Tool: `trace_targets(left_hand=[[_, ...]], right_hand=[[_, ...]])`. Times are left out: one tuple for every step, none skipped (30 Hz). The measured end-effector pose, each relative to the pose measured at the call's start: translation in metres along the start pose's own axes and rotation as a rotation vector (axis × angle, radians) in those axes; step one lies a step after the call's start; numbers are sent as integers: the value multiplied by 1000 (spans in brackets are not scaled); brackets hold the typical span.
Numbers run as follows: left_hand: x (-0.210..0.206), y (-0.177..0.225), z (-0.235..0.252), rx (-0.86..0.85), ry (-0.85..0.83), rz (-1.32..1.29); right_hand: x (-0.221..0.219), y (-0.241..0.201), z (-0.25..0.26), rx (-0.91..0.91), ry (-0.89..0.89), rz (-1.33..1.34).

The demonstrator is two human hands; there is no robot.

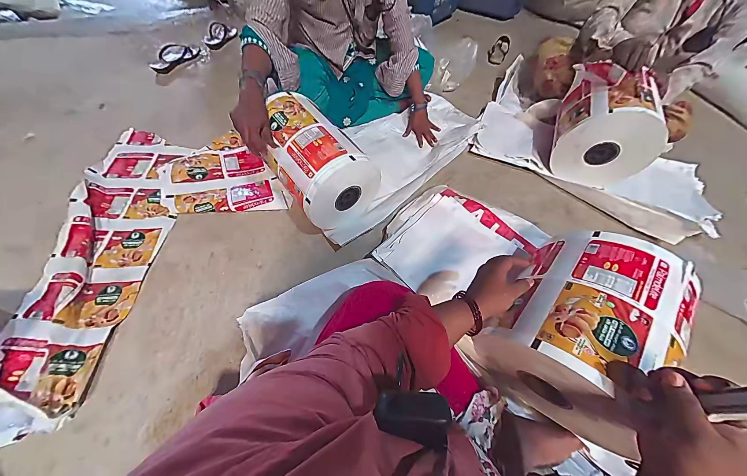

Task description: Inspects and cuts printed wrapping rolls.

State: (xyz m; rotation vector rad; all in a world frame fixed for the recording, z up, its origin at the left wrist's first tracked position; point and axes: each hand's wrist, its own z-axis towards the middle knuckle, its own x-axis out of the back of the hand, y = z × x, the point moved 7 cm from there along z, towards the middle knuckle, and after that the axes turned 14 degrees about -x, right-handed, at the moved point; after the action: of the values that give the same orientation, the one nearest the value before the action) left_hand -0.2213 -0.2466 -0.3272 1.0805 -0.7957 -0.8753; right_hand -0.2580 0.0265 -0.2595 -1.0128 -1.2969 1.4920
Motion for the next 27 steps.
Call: trace_targets(left_hand=[[1, 0, 0, 1, 5, 0], [2, 0, 0, 2, 11, 0], [2, 0, 0, 4, 18, -2], [3, 1, 0, 6, 24, -2], [4, 1, 0, 14, 22, 6], [5, 1, 1, 23, 19, 14], [5, 0, 1, 32, 16, 15], [5, 0, 0, 40, 16, 12], [6, 0, 1, 47, 19, 5], [6, 0, 0, 52, 20, -1], [6, 1, 0, 55, 20, -5], [6, 1, 0, 55, 20, -6], [6, 1, 0, 57, 21, -6], [6, 1, 0, 58, 21, -8], [6, 1, -1, 57, 24, -11], [6, 0, 0, 54, 28, -16], [6, 0, 0, 52, 32, -18], [5, -1, 0, 50, 35, -19], [5, -1, 0, 49, 38, -23], [5, -1, 0, 47, 43, -32], [6, 0, 0, 43, 56, -47], [10, 2, 2, 24, 81, -53], [19, 8, 6, -15, 115, -34], [34, 16, 9, -78, 166, 31], [56, 29, 12, -151, 226, 157], [82, 40, 13, -196, 289, 319], [115, 48, 14, -197, 343, 505]], right_hand=[[0, 0, 0, -4, 3, -7], [-1, -1, 0, -8, 6, -10], [0, -1, -1, -8, 9, -9], [0, -1, -1, -10, 11, -7], [0, -1, -1, -8, 11, 4], [0, -1, -1, -6, 8, 15], [1, -1, -1, -9, 5, 18], [0, -1, -1, -10, 7, 17], [0, -2, 0, -10, 11, 17], [0, -2, 0, -10, 16, 14], [0, -1, 0, -11, 19, 9], [0, -1, 0, -13, 16, 6], [0, -1, 0, -12, 7, 5], [-1, -1, 0, -7, -3, 6], [-1, -1, 0, -3, -9, 9], [0, -1, 0, 0, -8, 6], [0, -1, 0, -3, 0, -1], [0, -1, -1, -11, 13, -14], [0, -1, -1, -18, 24, -23], [1, -1, -1, -22, 30, -27], [1, 0, -1, -24, 30, -24], [1, 0, -1, -26, 25, -19], [1, 0, 0, -21, 19, -8], [1, 0, 1, -19, 10, 1], [1, 0, 1, -21, 5, 4], [2, 0, 0, -23, 1, 5], [2, 0, 1, -21, -3, 13]])
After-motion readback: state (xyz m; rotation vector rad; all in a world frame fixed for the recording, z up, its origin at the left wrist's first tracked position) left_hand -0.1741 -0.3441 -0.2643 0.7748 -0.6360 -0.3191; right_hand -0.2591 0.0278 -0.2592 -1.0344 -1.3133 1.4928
